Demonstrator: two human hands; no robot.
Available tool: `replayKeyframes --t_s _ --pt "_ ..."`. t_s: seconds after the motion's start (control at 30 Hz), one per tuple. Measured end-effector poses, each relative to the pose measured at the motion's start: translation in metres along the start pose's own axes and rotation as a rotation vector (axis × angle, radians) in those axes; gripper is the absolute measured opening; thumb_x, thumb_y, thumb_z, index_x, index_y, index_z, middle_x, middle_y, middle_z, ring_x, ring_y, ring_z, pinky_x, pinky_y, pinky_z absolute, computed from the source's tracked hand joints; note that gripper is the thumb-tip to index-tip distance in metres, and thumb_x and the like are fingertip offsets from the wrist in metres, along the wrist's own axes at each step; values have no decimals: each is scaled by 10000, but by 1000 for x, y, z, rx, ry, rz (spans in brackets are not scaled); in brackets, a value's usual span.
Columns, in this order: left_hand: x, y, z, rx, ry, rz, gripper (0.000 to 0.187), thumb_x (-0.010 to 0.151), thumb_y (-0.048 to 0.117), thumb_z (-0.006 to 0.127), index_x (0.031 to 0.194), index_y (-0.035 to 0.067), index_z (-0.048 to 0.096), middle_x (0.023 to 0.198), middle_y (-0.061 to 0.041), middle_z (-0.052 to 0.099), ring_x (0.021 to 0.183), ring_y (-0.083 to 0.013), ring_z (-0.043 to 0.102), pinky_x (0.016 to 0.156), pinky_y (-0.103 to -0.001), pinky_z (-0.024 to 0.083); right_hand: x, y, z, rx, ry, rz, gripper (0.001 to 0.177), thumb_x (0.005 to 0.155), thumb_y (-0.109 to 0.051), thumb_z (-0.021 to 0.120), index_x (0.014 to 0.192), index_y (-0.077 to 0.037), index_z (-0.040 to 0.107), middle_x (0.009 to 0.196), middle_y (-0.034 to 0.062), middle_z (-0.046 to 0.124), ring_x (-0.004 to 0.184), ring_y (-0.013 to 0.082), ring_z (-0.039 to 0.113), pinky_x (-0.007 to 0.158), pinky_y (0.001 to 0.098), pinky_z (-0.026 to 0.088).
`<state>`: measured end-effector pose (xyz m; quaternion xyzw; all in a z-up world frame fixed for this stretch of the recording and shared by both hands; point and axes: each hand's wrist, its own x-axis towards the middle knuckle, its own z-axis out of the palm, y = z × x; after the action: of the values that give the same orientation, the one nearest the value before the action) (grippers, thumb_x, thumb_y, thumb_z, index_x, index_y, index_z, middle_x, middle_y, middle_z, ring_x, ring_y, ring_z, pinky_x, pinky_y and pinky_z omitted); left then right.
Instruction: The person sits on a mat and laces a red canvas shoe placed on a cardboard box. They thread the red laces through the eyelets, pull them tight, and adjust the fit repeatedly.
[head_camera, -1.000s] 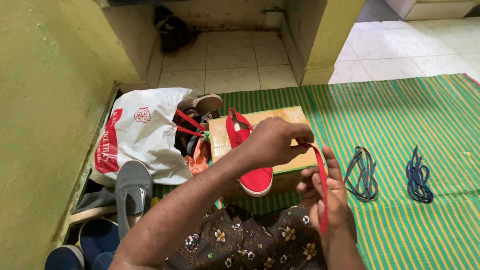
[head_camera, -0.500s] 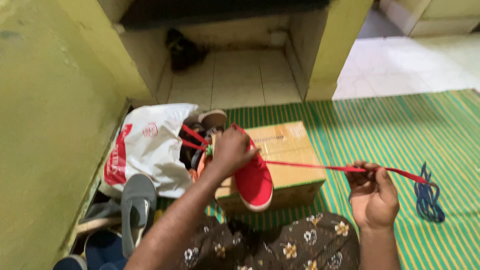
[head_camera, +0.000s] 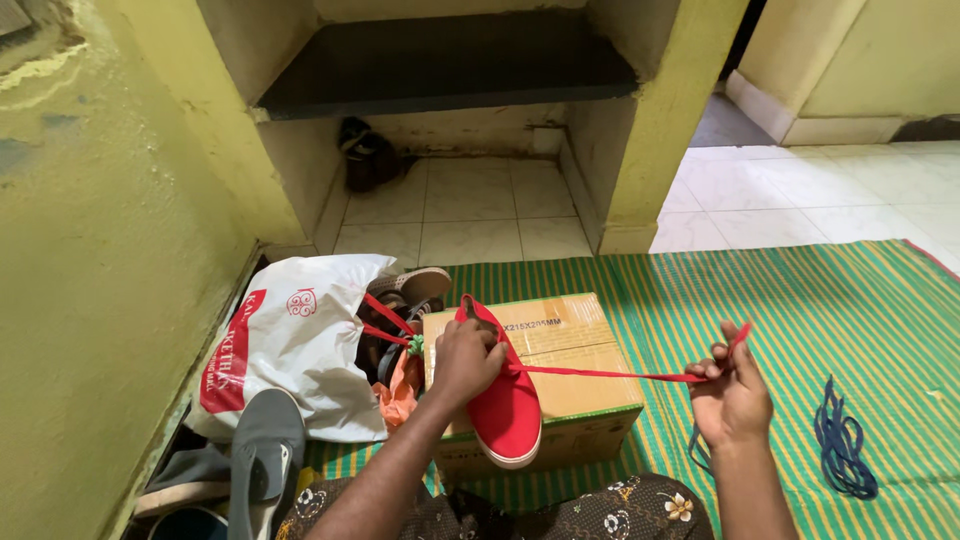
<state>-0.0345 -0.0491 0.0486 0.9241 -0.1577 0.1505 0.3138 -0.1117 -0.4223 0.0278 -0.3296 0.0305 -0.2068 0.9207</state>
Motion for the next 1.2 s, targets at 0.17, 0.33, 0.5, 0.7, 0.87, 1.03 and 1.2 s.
replayKeyframes --t_s 0.17,0.33,0.5,0.7,0.87,1.03,1.2 --pt "0 -11 7 -83 -69 -66 279 893 336 698 959 78 783 1006 -76 690 1042 -306 556 936 -463 431 31 14 -15 -74 6 49 238 1110 -321 559 1244 -144 642 852 -61 550 571 48 410 563 231 355" --pt "-6 -21 20 -201 18 -22 246 921 321 674 948 81 722 976 -71 688 1029 -294 557 961 -458 377 68 26 -21 -241 166 80 225 1040 -247 569 1208 -143 676 842 -62 573 532 43 378 493 220 309" --pt "-12 -22 24 -362 126 12 198 918 285 678 913 88 697 939 -70 673 1015 -276 558 969 -444 354 84 62 11 -542 203 -60 167 997 -157 658 1135 -106 735 825 -26 587 524 45 363 447 233 248" --pt "-20 -29 35 -459 146 12 162 944 249 669 921 89 678 938 -64 658 1023 -265 547 968 -432 348 27 136 54 -1032 -275 -555 75 1006 -60 666 1030 -7 714 993 39 685 893 139 645 810 260 524" --pt "-18 -26 27 -498 144 41 172 967 225 656 975 57 692 1047 -54 714 1094 -269 548 1034 -435 331 -12 169 107 -1219 -436 -642 70 901 -32 683 949 -24 733 857 86 720 741 175 686 665 288 540" --pt "-21 -27 29 -488 128 25 174 960 205 656 996 40 696 1064 -52 720 1115 -263 556 1051 -430 333 -23 172 122 -1200 -564 -706 92 842 0 708 926 -23 738 827 104 733 727 208 729 662 300 566" --pt "-19 -28 30 -489 128 24 175 952 199 660 1004 37 701 1071 -55 720 1109 -263 557 1047 -428 337 -23 171 124 -1263 -572 -743 98 801 -2 724 889 -45 734 785 86 726 709 223 728 653 323 570"
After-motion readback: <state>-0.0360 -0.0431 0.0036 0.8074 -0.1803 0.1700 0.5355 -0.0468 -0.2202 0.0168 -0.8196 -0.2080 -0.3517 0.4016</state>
